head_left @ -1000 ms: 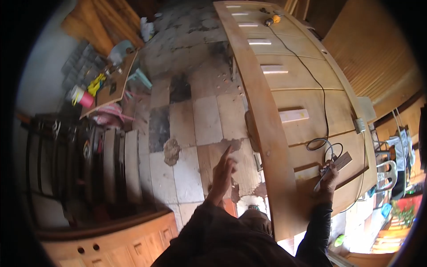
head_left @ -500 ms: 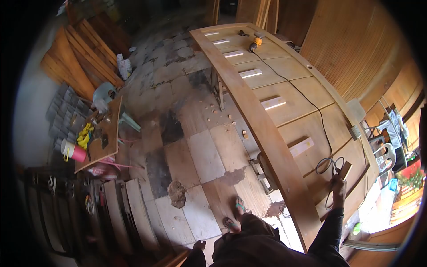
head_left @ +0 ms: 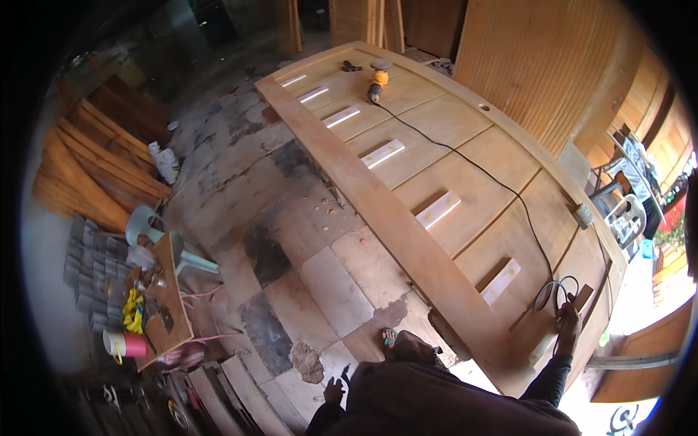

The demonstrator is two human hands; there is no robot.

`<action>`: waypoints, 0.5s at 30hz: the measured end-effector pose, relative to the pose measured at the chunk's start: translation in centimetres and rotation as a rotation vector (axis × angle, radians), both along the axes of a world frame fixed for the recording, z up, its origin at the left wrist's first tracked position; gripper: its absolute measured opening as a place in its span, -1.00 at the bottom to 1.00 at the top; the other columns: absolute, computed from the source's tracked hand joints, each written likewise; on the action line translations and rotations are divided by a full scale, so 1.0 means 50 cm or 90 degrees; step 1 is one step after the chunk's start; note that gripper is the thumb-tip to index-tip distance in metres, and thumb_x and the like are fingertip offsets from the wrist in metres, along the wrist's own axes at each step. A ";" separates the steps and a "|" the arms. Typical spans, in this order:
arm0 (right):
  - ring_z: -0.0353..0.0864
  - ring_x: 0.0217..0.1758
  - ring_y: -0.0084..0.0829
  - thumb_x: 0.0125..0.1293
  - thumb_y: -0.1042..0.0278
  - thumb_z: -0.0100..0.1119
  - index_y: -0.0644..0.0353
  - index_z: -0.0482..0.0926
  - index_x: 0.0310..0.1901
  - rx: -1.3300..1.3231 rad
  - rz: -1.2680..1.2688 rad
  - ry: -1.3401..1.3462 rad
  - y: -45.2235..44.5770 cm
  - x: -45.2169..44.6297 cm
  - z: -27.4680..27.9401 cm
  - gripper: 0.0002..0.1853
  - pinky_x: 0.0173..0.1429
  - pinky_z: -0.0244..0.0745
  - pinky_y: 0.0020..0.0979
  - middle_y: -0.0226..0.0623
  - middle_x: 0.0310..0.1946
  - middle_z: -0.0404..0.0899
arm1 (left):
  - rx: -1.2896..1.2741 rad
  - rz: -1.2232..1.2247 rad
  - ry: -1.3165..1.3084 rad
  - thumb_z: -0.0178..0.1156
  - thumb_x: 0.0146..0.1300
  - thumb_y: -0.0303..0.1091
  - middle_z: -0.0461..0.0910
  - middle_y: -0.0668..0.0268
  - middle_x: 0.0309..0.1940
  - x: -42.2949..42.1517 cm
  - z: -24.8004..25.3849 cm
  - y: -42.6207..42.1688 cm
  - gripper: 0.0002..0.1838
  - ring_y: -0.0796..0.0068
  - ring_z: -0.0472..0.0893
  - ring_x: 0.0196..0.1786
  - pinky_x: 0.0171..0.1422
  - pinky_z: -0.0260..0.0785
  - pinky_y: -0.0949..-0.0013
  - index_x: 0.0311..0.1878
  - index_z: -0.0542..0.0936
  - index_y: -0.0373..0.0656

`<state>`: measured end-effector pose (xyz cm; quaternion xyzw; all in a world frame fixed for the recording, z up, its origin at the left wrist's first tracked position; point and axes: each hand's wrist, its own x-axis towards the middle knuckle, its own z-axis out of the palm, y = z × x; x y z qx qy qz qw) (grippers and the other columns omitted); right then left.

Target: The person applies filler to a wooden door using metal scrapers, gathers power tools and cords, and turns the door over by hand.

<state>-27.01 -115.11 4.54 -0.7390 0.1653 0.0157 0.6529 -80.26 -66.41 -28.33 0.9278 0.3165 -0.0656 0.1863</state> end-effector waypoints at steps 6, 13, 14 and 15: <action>0.40 -0.40 -0.76 0.49 0.27 0.20 0.17 0.44 0.46 0.113 -0.110 -0.159 0.028 0.105 0.006 -0.45 -0.34 0.28 -0.67 -0.63 -0.38 0.47 | -0.287 0.164 0.078 0.02 0.50 0.04 0.66 -0.10 0.13 0.112 -0.018 0.245 -0.42 -0.02 0.75 -0.02 0.02 0.62 0.00 0.40 0.49 -0.14; 0.45 -0.37 -0.71 0.38 0.30 0.36 0.17 0.49 0.42 -0.005 -0.118 -0.330 0.453 0.230 0.238 -0.41 -0.30 0.31 -0.65 -0.52 -0.27 0.60 | -0.275 0.074 0.034 0.16 0.43 -0.25 0.62 -0.06 0.14 0.321 -0.061 0.530 -0.73 -0.07 0.70 0.06 0.07 0.61 -0.08 0.11 0.55 -0.11; 0.58 -0.33 -0.60 0.29 0.40 0.40 0.26 0.50 0.39 -0.016 -0.121 -0.284 0.486 0.269 0.230 -0.38 -0.27 0.41 -0.57 -0.43 -0.26 0.64 | -0.367 0.158 0.001 0.14 0.43 -0.23 0.64 -0.03 0.09 0.357 -0.060 0.579 -0.71 -0.04 0.70 0.04 0.06 0.61 -0.07 0.12 0.53 -0.12; 0.62 -0.31 -0.58 0.28 0.45 0.39 0.30 0.54 0.36 0.004 -0.098 -0.362 0.564 0.306 0.228 -0.41 -0.25 0.48 -0.54 -0.38 -0.24 0.67 | -0.076 -0.190 0.050 0.17 0.40 -0.27 0.64 0.00 0.00 0.393 -0.044 0.633 -0.69 0.05 0.73 -0.03 -0.07 0.64 0.00 0.10 0.49 -0.21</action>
